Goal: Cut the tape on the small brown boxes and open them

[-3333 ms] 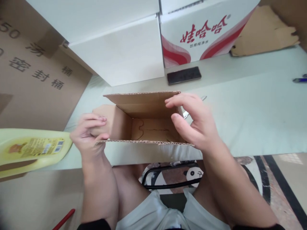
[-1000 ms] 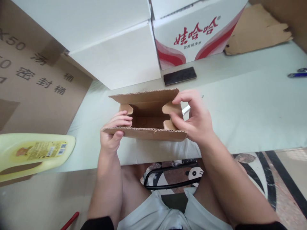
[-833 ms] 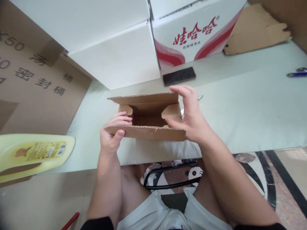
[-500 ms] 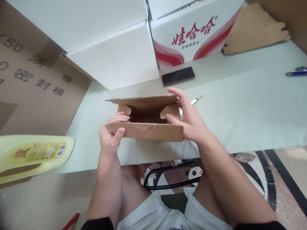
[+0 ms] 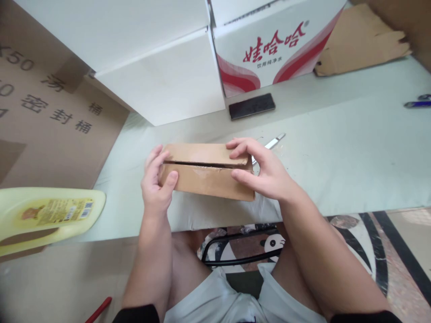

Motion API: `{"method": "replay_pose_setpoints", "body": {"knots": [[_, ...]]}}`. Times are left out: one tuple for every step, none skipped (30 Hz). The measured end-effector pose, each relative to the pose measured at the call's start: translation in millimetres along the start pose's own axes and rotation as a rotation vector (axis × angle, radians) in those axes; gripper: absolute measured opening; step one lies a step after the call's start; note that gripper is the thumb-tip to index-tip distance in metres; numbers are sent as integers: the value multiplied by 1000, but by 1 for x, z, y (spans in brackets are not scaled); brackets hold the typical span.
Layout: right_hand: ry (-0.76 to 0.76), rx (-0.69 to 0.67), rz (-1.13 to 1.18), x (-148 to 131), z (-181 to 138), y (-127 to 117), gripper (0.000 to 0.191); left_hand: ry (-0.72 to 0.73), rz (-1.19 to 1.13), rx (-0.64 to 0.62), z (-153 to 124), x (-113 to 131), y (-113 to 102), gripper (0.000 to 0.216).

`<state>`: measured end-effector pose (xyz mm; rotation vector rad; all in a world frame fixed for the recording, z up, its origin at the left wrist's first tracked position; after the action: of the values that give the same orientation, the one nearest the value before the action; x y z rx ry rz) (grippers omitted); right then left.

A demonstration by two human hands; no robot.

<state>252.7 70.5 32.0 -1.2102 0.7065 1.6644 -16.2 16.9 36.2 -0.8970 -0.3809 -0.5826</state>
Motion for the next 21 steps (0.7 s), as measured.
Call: {"method": "replay_pose_setpoints", "body": {"knots": [[-9,-14,-23,-1,0,0,28,1,-6,-17,0,1,0,43],[-18,-26,-45,-1,-1,1,28,-2,-12,-26,1,1,1,41],[-26,-37,-67,-1,-1,1,28,-7,-15,-32,1,1,0,40],[-33,-51,-89,-2,-1,2,29,-13,-16,-36,1,1,0,40],[-40,-70,-108,-2,-1,3,30,-21,-16,-39,1,1,0,40],[-49,-92,-121,-2,-1,4,32,-29,-17,-42,2,0,0,40],[-58,-115,-129,-2,-1,5,34,-35,-21,-44,2,-1,0,40],[-67,-139,-131,-2,-1,7,36,-40,-24,-45,3,-2,0,40],[-73,-158,-131,-2,-1,8,36,-44,-27,-44,3,-2,-1,39],[-75,-169,-129,-2,-2,8,35,-47,-27,-42,3,-3,-1,38],[-75,-172,-130,-1,-2,8,33,-49,-25,-42,3,-4,-1,37],[-75,-168,-134,0,-2,8,30,-50,-21,-42,3,-4,-1,36],[-76,-161,-140,0,-2,7,28,-49,-15,-43,3,-3,-1,35],[-79,-154,-145,1,-3,7,26,-46,-3,-42,2,-2,-1,34],[-81,-148,-150,1,-3,6,24,-40,18,-37,2,0,-3,31],[-81,-147,-154,1,-2,6,24,-29,48,-27,2,4,-5,29],[-76,-149,-155,1,-2,7,24,-13,86,-15,2,9,-8,26],[-67,-153,-154,1,-2,7,24,11,128,-6,2,16,-11,23],[-57,-158,-154,1,-2,8,25,43,168,-2,2,23,-14,21],[-46,-162,-154,1,-2,9,26,79,199,-7,3,32,-16,22],[-39,-165,-154,0,-1,9,26,116,219,-21,3,40,-18,23]]}}
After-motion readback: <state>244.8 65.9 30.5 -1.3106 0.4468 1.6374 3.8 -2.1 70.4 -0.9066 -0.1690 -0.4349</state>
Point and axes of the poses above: each hand's wrist, its own z-axis towards the middle knuckle, its own y-axis out of the palm, x = y × z, the point moved 6 cm from there along z, towards the middle knuckle, and after that the axes turned 8 degrees about z, right-handed, at the moved point
